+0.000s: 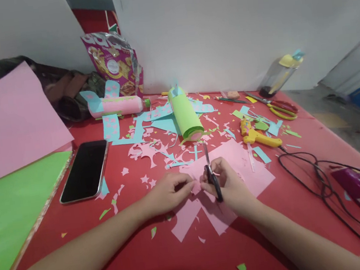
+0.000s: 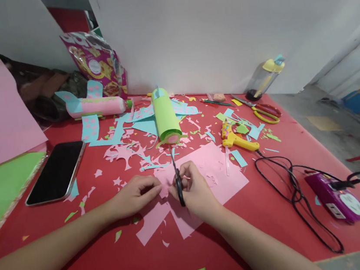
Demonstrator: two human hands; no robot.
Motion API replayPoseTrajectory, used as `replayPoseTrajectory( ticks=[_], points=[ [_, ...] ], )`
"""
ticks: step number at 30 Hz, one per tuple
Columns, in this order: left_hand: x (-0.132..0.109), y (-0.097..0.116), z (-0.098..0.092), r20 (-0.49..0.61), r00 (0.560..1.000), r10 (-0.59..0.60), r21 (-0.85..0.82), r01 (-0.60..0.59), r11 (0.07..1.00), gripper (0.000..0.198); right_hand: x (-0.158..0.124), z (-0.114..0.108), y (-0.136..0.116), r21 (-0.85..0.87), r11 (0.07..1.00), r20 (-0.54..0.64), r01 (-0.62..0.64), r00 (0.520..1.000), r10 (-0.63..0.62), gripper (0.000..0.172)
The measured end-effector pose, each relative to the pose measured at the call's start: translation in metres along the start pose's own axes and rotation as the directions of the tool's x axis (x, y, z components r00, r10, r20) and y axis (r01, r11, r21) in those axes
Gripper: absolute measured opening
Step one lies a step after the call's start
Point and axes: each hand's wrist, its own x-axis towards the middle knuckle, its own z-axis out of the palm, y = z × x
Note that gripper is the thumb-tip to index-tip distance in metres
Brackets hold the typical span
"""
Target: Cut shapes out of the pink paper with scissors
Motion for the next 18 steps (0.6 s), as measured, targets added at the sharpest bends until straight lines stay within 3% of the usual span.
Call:
replayPoseTrajectory(
  ticks=[3,6,18],
  points=[
    [0.0003,0.0003,0.0010,-0.059,0.998,-0.029,-0.034,0.027,0.999,0.026,0.0015,-0.0002,-0.0014,0.055,0.998,-0.084,0.020,0.996,-0.016,0.038],
    [0.0003,0.0007,0.0022,-0.095,0.995,-0.042,-0.025,0.040,0.999,0.027,0.0015,0.0011,-0.0020,0.093,0.995,-0.088,0.047,0.995,-0.039,0.038],
    [0.0003,0.0053,0.0033,-0.033,0.999,0.001,0.082,0.002,0.997,0.026,-0.0007,0.0053,0.0068,-0.026,0.998,-0.041,0.052,0.998,-0.053,0.039]
  ],
)
